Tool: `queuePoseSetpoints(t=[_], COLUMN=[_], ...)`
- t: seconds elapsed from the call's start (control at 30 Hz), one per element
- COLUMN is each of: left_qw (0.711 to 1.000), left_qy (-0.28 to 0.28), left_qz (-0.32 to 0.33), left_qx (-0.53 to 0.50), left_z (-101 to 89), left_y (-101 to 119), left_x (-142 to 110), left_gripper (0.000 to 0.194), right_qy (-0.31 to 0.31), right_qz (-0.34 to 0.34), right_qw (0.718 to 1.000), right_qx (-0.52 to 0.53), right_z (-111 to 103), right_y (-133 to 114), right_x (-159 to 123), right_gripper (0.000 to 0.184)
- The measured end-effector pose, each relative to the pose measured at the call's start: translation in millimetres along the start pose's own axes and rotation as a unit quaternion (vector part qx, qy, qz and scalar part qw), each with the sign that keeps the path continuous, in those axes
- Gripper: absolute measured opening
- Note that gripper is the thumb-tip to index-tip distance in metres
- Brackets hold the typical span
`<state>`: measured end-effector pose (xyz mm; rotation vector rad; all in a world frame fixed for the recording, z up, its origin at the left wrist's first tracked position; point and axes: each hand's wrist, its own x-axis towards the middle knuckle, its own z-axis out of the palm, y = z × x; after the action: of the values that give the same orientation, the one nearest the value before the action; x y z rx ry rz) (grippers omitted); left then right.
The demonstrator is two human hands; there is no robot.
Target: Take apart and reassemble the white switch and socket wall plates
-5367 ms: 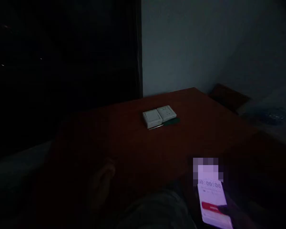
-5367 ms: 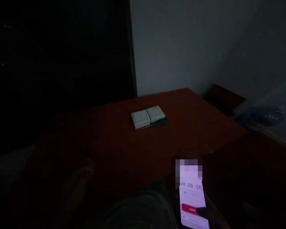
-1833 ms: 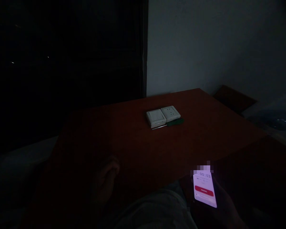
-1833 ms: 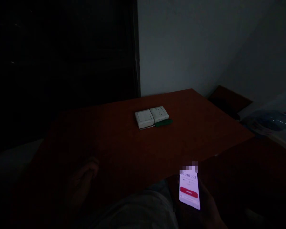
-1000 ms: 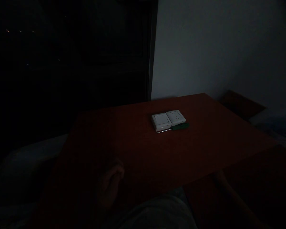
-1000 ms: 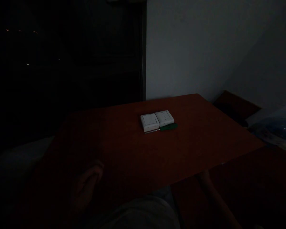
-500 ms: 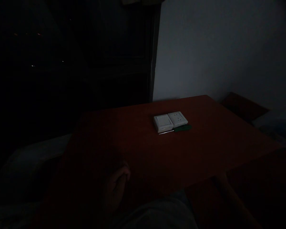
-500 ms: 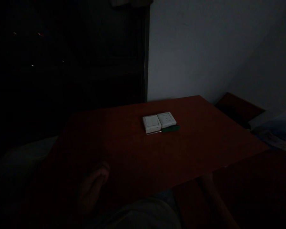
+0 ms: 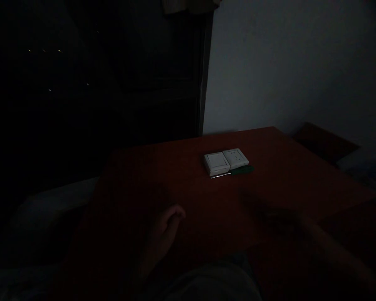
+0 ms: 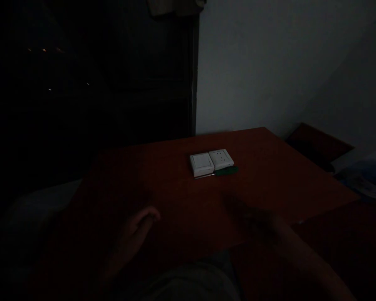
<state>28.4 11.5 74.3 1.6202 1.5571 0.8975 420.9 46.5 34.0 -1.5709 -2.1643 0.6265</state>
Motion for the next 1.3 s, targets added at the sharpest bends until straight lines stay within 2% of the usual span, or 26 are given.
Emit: queuePoseSetpoints(t=[0.07,0.1,0.17,0.23,0.3,0.4,0.53,0.63,0.73,0.8,1.0,1.07,1.17,1.23,1.3], left_qw=[1.0,1.0,0.999,0.999,0.997,0.987,0.978,0.976,0.975,0.974,0.977,0.979,0.981,0.983,0.984], left_qy=[-0.012,-0.019,-0.029,-0.026,-0.019,0.001,0.016,0.012,0.008,0.008,0.016,0.023,0.032,0.038,0.04], left_qz=[0.006,0.011,0.025,0.048,0.077,0.144,0.186,0.195,0.201,0.202,0.19,0.18,0.164,0.154,0.148], left_qx=[-0.005,-0.006,-0.005,-0.004,0.013,0.071,0.098,0.098,0.098,0.098,0.099,0.097,0.094,0.094,0.095], left_z=[4.5,7.0,12.4,18.7,26.6,41.9,61.8,71.1,74.4,73.9,67.4,65.2,61.8,59.9,59.4], left_y=[3,4,5,5,5,7,11,11,9,7,2,-1,-5,-7,-7], left_x=[9,14,27,44,66,103,144,160,164,163,159,159,162,166,170], left_gripper=[0.022,0.021,0.021,0.023,0.033,0.053,0.071,0.076,0.076,0.074,0.066,0.063,0.062,0.063,0.065], right_qy=[-0.007,0.017,0.117,0.169,0.194,0.214,0.233,0.226,0.151,0.113,0.085,0.068,0.081,0.141,0.211], right_qz=[-0.023,-0.045,-0.055,-0.036,-0.02,-0.005,-0.022,-0.067,-0.139,-0.171,-0.201,-0.214,-0.172,-0.096,-0.026], right_qw=[1.0,0.999,0.991,0.985,0.98,0.976,0.972,0.97,0.973,0.97,0.954,0.955,0.979,0.985,0.977], right_qx=[0.001,0.005,0.024,0.029,0.031,0.029,-0.012,-0.064,-0.106,-0.128,-0.207,-0.195,-0.076,-0.001,0.034], right_z=[-9,-12,-13,-8,0,12,14,8,6,7,8,5,2,1,1], right_y=[-10,-15,-20,-17,-9,4,7,0,-11,-18,-26,-25,-20,-14,-7], right_x=[32,51,90,124,148,167,163,147,131,125,124,120,108,104,110], right_gripper=[0.023,0.024,0.024,0.029,0.037,0.042,0.041,0.035,0.027,0.028,0.03,0.029,0.026,0.031,0.041])
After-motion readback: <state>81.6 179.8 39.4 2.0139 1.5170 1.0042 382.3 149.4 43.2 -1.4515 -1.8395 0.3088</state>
